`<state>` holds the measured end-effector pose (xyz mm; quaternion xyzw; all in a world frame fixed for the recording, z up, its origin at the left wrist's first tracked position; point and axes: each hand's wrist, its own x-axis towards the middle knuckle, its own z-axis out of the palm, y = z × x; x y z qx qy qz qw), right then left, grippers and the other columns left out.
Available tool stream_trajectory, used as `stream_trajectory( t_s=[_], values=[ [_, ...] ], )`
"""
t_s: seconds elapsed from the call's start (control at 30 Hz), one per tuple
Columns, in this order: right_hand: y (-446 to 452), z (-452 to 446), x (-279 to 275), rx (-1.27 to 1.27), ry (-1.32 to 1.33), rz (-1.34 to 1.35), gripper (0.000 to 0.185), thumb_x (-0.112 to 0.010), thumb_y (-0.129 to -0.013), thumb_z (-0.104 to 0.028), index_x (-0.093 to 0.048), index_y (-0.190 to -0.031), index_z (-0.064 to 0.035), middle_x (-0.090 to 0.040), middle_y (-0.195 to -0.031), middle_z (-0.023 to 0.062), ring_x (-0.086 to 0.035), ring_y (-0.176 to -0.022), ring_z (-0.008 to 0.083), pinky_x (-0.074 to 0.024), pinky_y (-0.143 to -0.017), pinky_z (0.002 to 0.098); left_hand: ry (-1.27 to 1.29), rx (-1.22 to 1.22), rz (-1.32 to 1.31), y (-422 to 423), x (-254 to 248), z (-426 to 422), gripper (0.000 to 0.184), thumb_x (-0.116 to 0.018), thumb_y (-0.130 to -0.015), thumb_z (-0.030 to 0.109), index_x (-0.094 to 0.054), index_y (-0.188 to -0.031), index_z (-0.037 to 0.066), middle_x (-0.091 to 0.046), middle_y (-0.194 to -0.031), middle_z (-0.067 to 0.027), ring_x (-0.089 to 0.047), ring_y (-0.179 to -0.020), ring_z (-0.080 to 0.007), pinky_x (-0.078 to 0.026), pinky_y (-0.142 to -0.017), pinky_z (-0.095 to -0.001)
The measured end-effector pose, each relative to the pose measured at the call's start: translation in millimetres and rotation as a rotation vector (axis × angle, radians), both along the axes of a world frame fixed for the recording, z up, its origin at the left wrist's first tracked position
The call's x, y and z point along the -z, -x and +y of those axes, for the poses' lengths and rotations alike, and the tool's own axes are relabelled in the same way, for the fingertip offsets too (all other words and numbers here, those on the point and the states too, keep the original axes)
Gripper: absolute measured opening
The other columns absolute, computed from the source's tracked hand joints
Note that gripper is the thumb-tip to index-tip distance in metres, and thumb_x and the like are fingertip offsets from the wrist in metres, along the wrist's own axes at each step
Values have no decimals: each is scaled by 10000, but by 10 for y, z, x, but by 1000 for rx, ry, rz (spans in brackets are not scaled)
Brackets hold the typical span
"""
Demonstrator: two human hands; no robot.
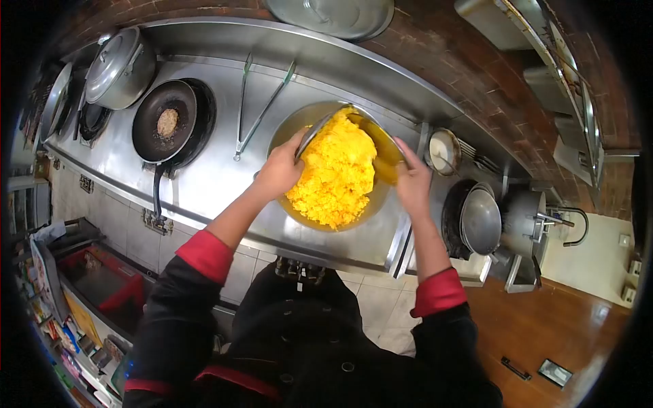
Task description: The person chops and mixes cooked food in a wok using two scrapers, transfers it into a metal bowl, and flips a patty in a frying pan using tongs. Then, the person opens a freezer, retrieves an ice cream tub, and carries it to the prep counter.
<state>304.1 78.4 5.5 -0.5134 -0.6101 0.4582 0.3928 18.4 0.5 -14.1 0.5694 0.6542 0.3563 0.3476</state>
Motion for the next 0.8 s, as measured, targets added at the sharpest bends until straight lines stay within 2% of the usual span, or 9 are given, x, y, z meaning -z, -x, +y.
stream_trajectory(
  t_s=[0.13, 0.2, 0.27, 0.37, 0.43, 0.47, 0.57, 0.73, 0.8],
  values=[
    [5, -137, -617, -70, -208, -226, 513, -495, -831, 153, -697, -1230, -99, -729, -1096, 166, -692, -993, 181, -499, -907, 266, -277, 144, 95, 89, -253, -129, 623, -517, -824, -68, -461, -1431, 62, -608, -1277, -250, -587, -1179, -418, -476, -1002, -415],
    [77, -242, -298, -80, -94, -268, 477, -528, -813, 132, -733, -1167, -113, -736, -1085, 147, -707, -980, 214, -508, -920, 290, -166, 184, 108, 41, 99, -109, 614, -525, -828, -66, -480, -1423, 81, -610, -1274, -242, -594, -1167, -410, -482, -996, -417],
    [250, -355, 611, -250, -355, -573, 488, -538, -784, 129, -744, -1142, -129, -729, -1085, 148, -714, -970, 260, -530, -904, 330, -44, 203, 105, -37, 595, -117, 551, -569, -832, -45, -568, -1359, 115, -638, -1226, -217, -616, -1123, -387, -500, -968, -421],
    [434, -261, 159, -275, -93, -517, 504, -547, -762, 115, -744, -1145, -146, -715, -1090, 160, -702, -984, 300, -543, -881, 385, 115, 243, 178, 1, -30, 4, 507, -584, -827, -39, -612, -1314, 101, -662, -1185, -201, -639, -1088, -382, -518, -941, -417],
    [352, -341, -234, -258, -62, -436, 498, -552, -762, 111, -742, -1145, -143, -714, -1078, 164, -698, -982, 312, -541, -885, 391, -227, 172, 142, 146, -25, -27, 519, -574, -815, -49, -638, -1298, 129, -675, -1139, -208, -667, -1016, -386, -537, -893, -408],
    [305, -380, -339, -236, -55, -356, 492, -556, -762, 106, -741, -1146, -139, -714, -1066, 168, -695, -979, 323, -540, -888, 396, -104, 183, 122, 127, 47, -70, 515, -569, -816, -51, -646, -1289, 135, -678, -1130, -207, -668, -1011, -386, -535, -899, -407],
    [433, -590, 516, -327, -195, -540, 519, -514, -754, 164, -725, -1158, -83, -712, -1056, 198, -710, -963, 318, -547, -869, 353, 154, 236, 264, -26, 263, -125, 512, -555, -819, -54, -658, -1277, 151, -681, -1130, -199, -673, -1012, -381, -535, -911, -402],
    [184, -478, -390, -332, -107, -351, 441, -570, -754, 128, -738, -1101, -88, -722, -999, 170, -705, -928, 331, -546, -876, 370, -17, 64, 198, 9, -308, -191, 422, -605, -836, 29, -672, -1238, 141, -690, -1071, -188, -679, -934, -372, -541, -855, -448],
    [239, -783, 394, -377, -149, -410, 442, -562, -769, 101, -735, -1121, -103, -717, -1035, 170, -697, -955, 345, -543, -885, 391, 135, 64, 285, -182, 339, -317, 413, -604, -853, 60, -671, -1249, 158, -694, -1053, -206, -677, -940, -387, -540, -860, -446]
  ],
)
